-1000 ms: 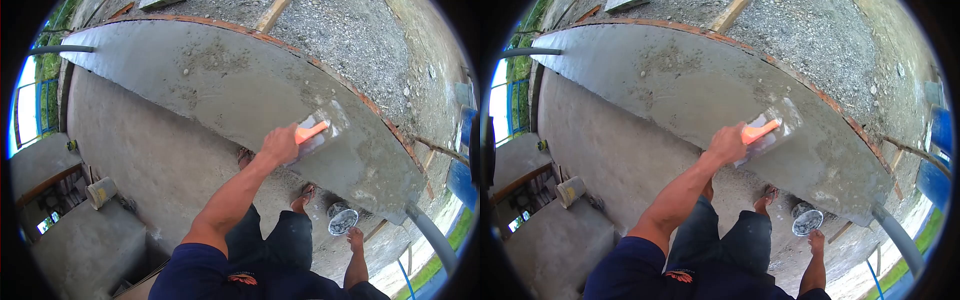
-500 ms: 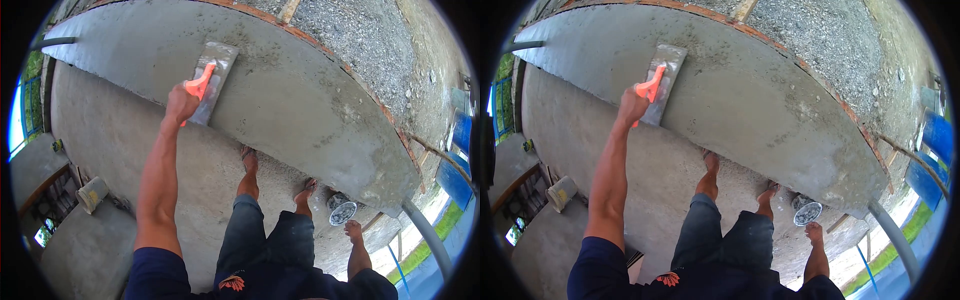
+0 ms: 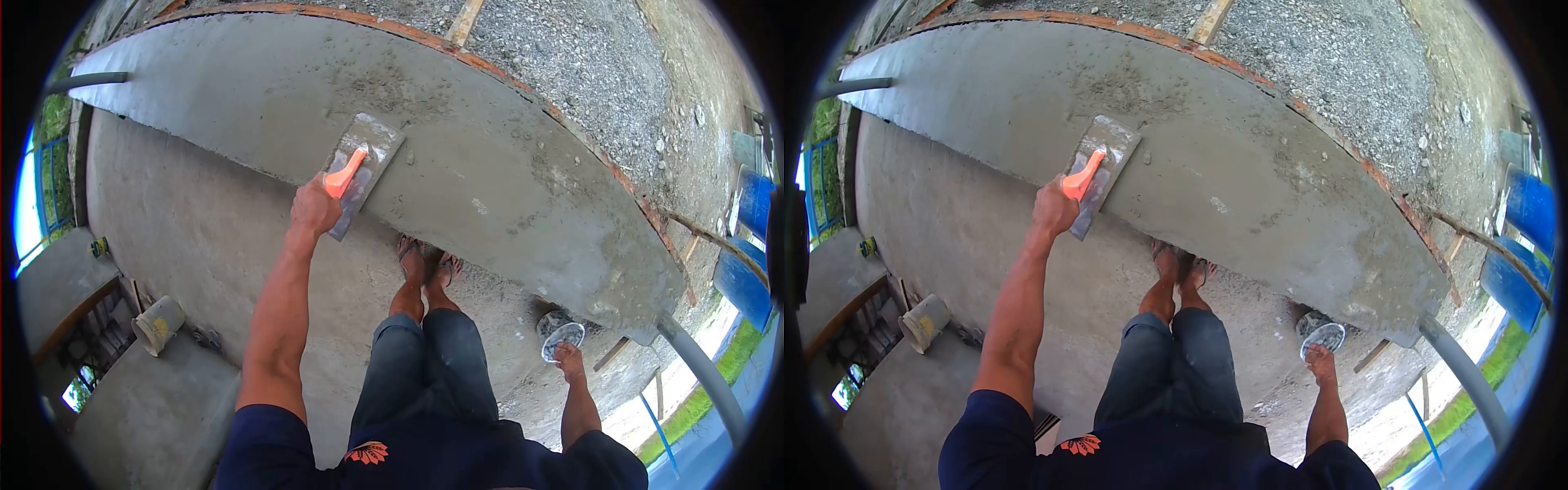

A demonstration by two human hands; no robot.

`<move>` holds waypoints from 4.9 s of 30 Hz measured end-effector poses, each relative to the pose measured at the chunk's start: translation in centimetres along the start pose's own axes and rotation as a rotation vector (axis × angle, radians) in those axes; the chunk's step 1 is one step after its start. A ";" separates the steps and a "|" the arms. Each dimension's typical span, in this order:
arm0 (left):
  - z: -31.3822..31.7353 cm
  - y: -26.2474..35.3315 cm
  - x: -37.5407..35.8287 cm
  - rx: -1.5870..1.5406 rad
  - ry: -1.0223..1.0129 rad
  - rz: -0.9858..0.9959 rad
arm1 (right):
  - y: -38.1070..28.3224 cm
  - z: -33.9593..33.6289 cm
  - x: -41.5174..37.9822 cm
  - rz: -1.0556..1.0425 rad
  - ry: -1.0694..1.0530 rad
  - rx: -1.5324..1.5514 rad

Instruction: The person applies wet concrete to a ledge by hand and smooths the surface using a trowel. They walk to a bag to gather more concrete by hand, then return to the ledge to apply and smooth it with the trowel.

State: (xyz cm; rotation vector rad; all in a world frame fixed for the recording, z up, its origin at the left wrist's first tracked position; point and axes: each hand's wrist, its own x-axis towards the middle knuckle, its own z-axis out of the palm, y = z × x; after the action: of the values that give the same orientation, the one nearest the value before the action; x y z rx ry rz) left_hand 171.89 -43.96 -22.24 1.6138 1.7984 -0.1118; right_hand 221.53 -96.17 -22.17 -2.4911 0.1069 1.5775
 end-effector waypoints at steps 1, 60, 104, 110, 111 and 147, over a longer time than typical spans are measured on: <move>1.2 0.8 0.2 -0.011 -0.009 0.009 | 0.7 0.4 0.9 0.001 -0.021 -0.001; -7.8 -4.3 10.0 -0.088 -0.082 0.029 | 5.6 29.7 -9.3 -0.050 -0.113 0.354; -7.0 -1.9 3.5 0.023 -0.456 0.237 | -6.1 34.7 -11.3 0.001 -0.101 0.331; -20.1 -13.8 15.0 -0.035 0.184 0.286 | -3.1 32.0 -15.1 0.170 0.077 0.302; -22.8 -18.5 18.7 -0.079 0.252 0.056 | -3.8 32.6 -15.5 0.183 0.062 0.272; -2.8 20.6 7.0 0.648 -0.183 0.849 | 14.9 21.3 -7.9 0.123 0.069 0.675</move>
State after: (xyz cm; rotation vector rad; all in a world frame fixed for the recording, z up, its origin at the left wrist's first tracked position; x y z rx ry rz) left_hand 189.42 -32.22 -16.11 2.5902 0.8432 -0.4585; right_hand 196.81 -106.80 -25.73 -2.0230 0.6888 1.2164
